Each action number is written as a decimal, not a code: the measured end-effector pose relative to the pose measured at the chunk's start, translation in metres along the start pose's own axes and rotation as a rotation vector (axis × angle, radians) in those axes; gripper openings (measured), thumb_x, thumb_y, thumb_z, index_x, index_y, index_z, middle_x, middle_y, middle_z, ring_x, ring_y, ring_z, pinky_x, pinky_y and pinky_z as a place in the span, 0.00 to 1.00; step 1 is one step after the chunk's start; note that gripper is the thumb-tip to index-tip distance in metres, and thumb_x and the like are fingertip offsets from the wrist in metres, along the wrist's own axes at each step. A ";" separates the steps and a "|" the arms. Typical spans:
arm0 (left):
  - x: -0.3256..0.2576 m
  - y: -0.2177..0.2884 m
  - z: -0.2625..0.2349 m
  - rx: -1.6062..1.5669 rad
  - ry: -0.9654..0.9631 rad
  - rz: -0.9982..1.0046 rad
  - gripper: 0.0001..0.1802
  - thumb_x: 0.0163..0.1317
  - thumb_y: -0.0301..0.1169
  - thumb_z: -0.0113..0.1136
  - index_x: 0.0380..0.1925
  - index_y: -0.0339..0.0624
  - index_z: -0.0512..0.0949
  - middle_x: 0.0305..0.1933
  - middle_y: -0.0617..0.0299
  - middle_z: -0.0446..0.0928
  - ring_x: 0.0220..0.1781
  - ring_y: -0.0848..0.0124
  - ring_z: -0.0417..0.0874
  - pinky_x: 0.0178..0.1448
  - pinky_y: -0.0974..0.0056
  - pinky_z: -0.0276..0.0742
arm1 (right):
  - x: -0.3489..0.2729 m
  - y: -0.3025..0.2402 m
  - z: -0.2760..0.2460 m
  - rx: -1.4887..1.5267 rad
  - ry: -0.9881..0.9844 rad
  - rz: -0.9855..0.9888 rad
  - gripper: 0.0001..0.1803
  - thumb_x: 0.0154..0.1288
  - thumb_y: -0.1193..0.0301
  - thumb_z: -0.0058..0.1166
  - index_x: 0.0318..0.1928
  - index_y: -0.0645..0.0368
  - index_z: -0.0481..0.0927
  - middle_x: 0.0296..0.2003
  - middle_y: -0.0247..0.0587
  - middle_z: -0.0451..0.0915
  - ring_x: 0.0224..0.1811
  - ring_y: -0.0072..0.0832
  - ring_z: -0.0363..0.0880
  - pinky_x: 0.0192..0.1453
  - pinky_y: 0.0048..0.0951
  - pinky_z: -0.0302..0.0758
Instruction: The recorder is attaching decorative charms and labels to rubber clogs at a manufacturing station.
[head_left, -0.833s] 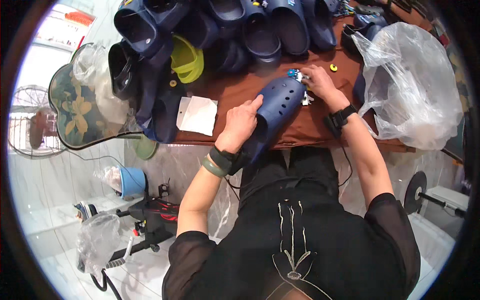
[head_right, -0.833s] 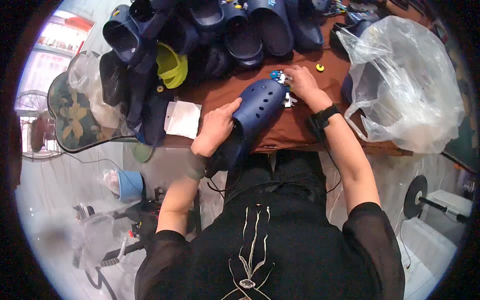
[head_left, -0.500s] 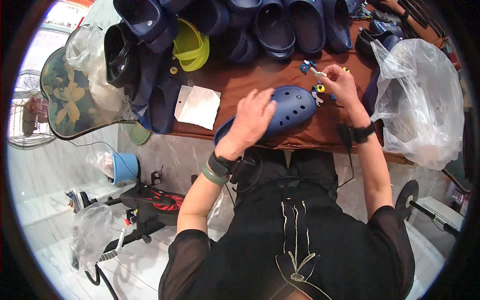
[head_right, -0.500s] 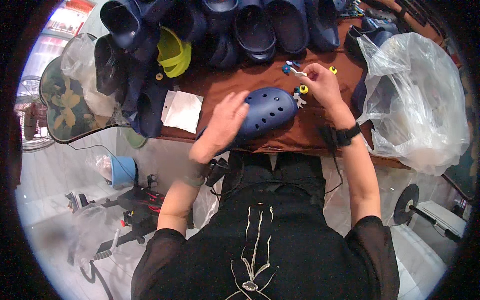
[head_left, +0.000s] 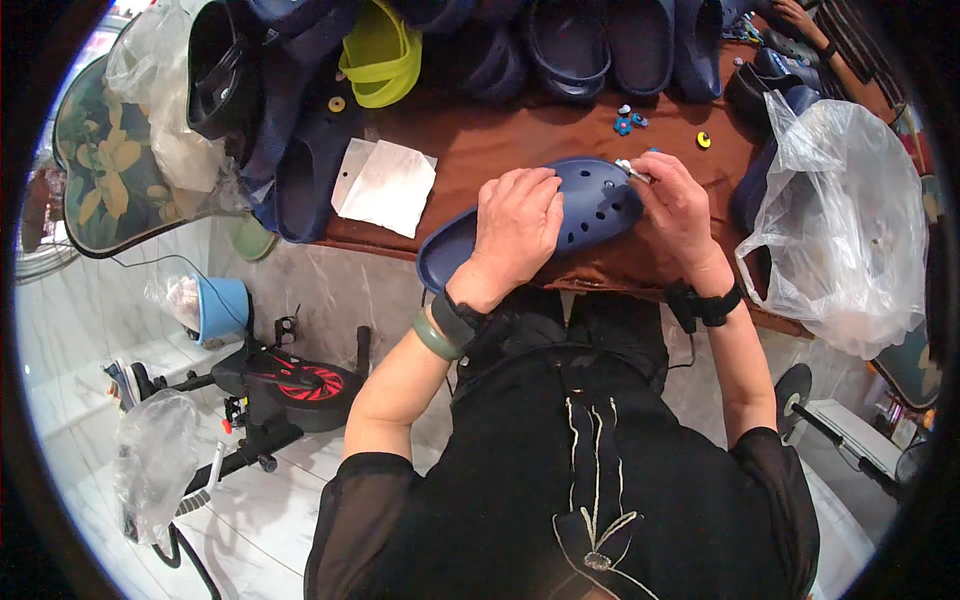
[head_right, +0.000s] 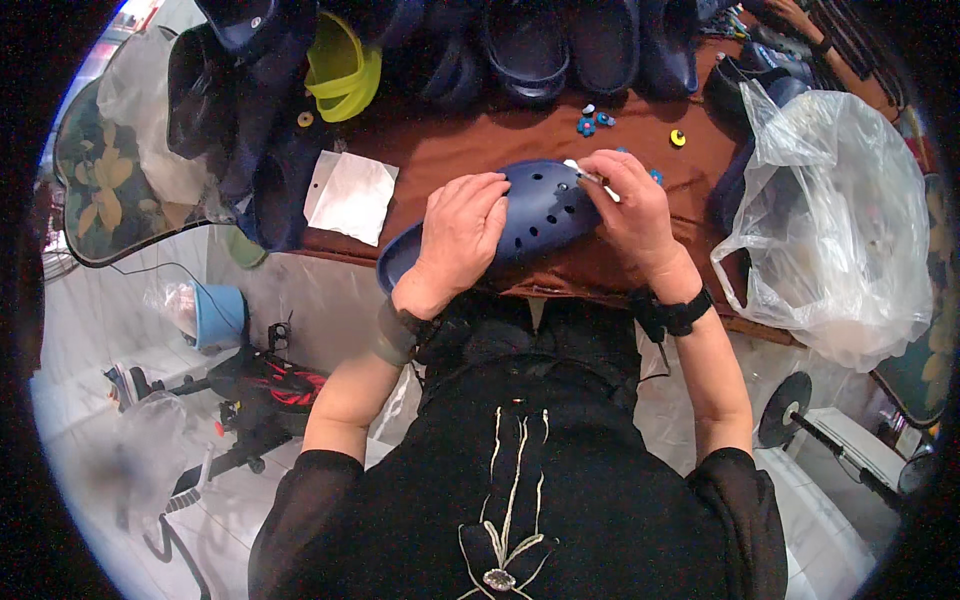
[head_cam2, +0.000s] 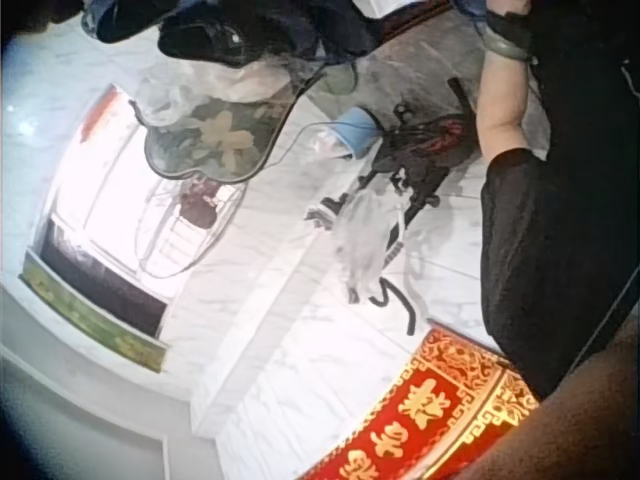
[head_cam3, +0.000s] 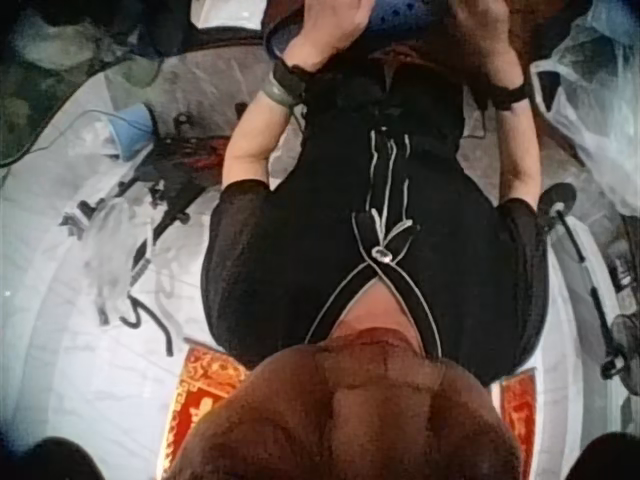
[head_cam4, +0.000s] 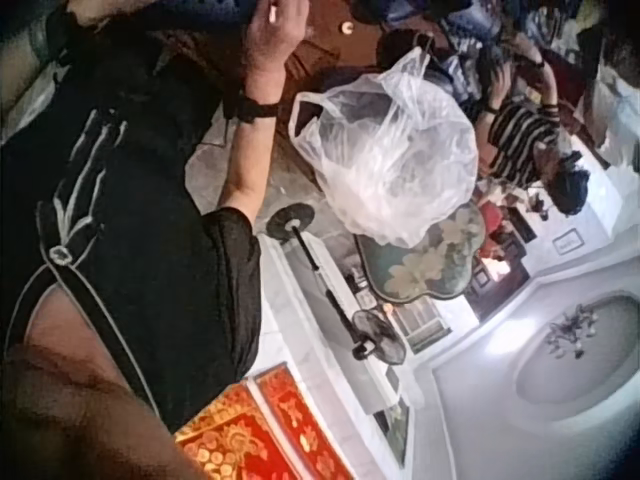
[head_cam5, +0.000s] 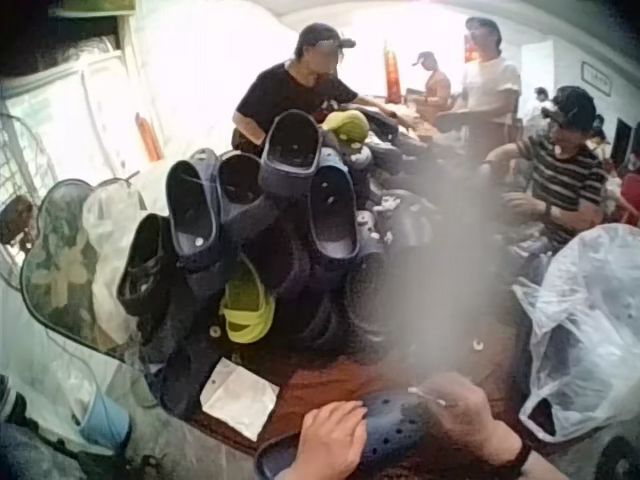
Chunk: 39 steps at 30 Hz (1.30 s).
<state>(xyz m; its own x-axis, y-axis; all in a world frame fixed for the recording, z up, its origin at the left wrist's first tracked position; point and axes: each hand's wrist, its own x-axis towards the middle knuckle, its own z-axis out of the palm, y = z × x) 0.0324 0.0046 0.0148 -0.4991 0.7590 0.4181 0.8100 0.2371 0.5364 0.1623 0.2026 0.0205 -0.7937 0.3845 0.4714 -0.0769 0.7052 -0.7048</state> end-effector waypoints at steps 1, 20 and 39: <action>0.000 0.000 -0.001 0.001 0.000 0.006 0.12 0.63 0.30 0.55 0.44 0.40 0.81 0.49 0.58 0.80 0.55 0.60 0.77 0.58 0.55 0.68 | 0.000 0.001 0.000 -0.081 -0.041 -0.094 0.15 0.56 0.81 0.61 0.45 0.60 0.79 0.41 0.44 0.78 0.39 0.39 0.76 0.43 0.34 0.75; 0.003 0.008 0.002 0.033 -0.002 -0.030 0.11 0.60 0.31 0.57 0.41 0.44 0.82 0.48 0.62 0.79 0.53 0.62 0.77 0.57 0.56 0.67 | 0.004 -0.028 0.001 -0.500 -0.512 0.012 0.20 0.55 0.76 0.54 0.52 0.55 0.77 0.39 0.42 0.71 0.38 0.39 0.75 0.41 0.42 0.75; -0.003 0.002 0.000 -0.059 0.010 -0.045 0.11 0.59 0.31 0.57 0.41 0.45 0.82 0.47 0.64 0.79 0.53 0.63 0.76 0.57 0.56 0.66 | -0.002 0.000 -0.011 0.084 -0.334 0.009 0.08 0.59 0.83 0.59 0.40 0.63 0.81 0.45 0.43 0.82 0.52 0.36 0.80 0.56 0.33 0.76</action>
<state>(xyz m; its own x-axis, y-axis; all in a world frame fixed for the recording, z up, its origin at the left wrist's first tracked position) 0.0353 0.0031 0.0146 -0.5377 0.7423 0.3998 0.7675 0.2346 0.5966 0.1708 0.2089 0.0252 -0.9473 0.1643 0.2749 -0.1072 0.6461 -0.7557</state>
